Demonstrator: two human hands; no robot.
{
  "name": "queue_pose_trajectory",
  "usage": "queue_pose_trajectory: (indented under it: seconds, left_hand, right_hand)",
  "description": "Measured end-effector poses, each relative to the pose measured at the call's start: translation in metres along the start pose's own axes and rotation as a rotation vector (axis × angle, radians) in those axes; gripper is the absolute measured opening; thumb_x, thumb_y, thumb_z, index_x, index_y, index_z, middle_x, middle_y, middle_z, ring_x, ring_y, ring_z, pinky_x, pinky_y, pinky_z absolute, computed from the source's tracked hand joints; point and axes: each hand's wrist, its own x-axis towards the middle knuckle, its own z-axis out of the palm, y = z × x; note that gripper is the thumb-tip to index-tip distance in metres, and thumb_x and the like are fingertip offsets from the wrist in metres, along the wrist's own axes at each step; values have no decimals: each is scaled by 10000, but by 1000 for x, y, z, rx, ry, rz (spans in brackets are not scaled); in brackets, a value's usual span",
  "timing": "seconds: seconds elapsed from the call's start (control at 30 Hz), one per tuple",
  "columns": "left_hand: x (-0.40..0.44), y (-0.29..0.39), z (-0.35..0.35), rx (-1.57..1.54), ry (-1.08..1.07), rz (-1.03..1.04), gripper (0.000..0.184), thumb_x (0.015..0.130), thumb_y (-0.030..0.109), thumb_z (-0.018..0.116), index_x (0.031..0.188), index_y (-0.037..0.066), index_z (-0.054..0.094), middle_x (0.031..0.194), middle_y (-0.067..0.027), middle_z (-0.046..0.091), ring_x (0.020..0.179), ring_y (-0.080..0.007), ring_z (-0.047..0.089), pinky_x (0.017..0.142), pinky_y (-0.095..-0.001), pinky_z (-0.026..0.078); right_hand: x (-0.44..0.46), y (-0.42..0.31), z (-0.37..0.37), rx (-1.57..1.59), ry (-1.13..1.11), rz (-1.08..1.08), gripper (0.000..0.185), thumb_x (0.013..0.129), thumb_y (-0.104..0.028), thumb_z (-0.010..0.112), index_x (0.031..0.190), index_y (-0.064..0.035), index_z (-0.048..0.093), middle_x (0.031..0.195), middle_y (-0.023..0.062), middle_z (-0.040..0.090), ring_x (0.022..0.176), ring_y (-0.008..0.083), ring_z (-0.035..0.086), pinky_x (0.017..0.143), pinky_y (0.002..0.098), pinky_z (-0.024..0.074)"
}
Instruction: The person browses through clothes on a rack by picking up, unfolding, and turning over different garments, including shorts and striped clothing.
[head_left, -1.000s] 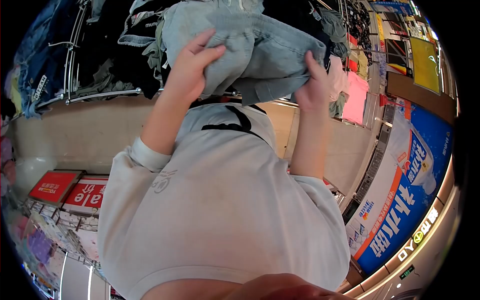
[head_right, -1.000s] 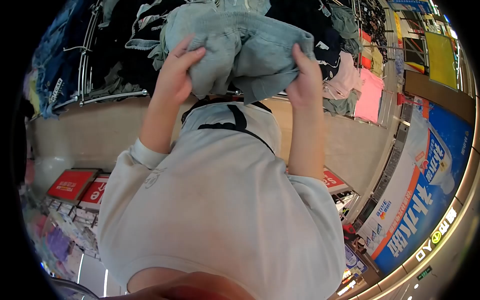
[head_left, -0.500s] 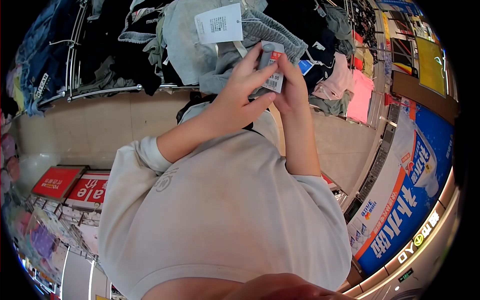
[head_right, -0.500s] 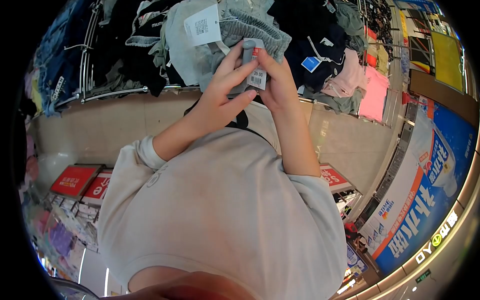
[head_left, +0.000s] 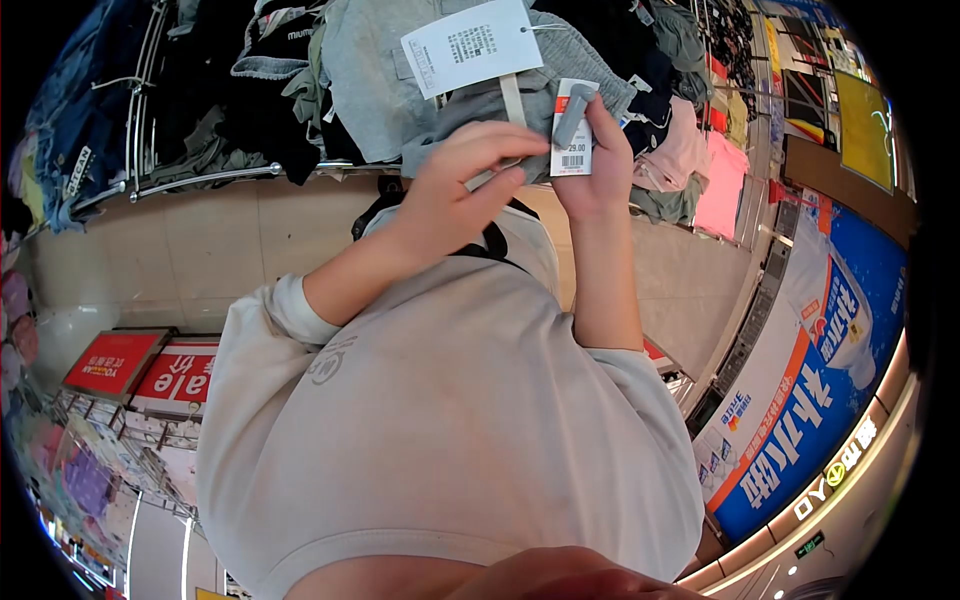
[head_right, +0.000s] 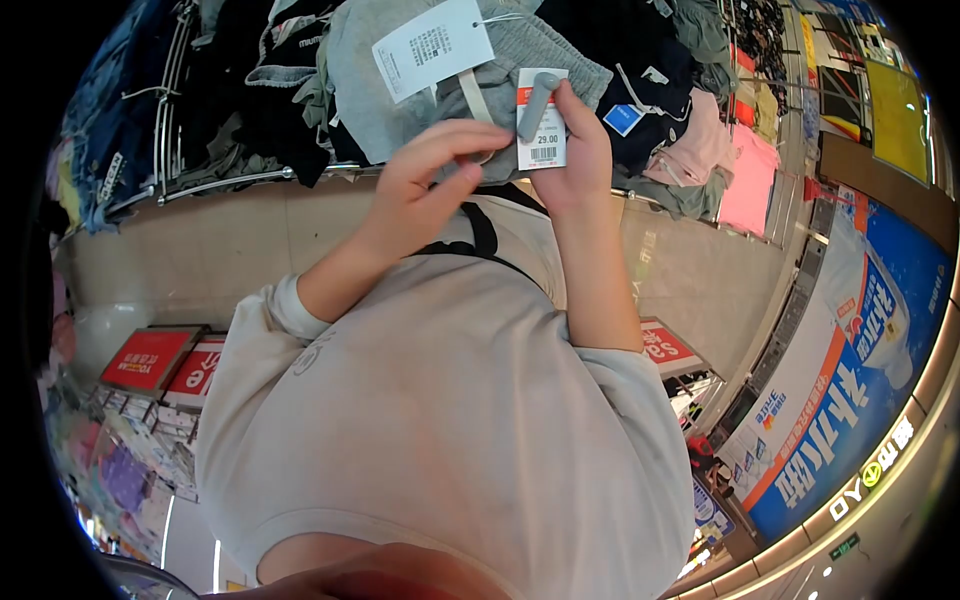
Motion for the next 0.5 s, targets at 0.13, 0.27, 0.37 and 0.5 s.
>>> queue_pose_trajectory:
  seconds: [0.13,0.27,0.37,0.5]
  left_hand:
    - [-4,-33,-17,-9,233,13,239,882,-41,514,1079,-25,649,1090,-102,654,991,-165,586,881,-275,438]
    - [1,-67,-34,-93,523,-170,194,880,-4,565,1058,8,641,1027,-50,628,830,-96,562,753,-229,452]
    - [1,-108,-44,29,522,-219,205,887,17,579,1082,20,642,1029,-30,638,760,-62,540,706,-212,449]
    - [-2,-139,-40,-75,536,-301,204,892,16,567,1080,18,645,1014,-34,644,837,-86,566,766,-230,456]
  right_hand:
    - [-4,-7,4,-1,73,-33,219,997,-216,494,1073,-51,616,982,65,679,892,188,662,804,327,531]
    - [-6,-20,-4,34,18,-38,223,1001,-216,486,1074,-50,616,987,62,679,893,190,662,807,325,531]
    - [-9,-29,-10,15,-89,-38,233,1005,-221,482,1078,-46,617,993,61,682,899,187,662,816,323,529]
    - [-11,-41,-12,-27,21,-156,254,1008,-231,480,1084,-34,620,1017,67,687,909,182,661,838,309,523]
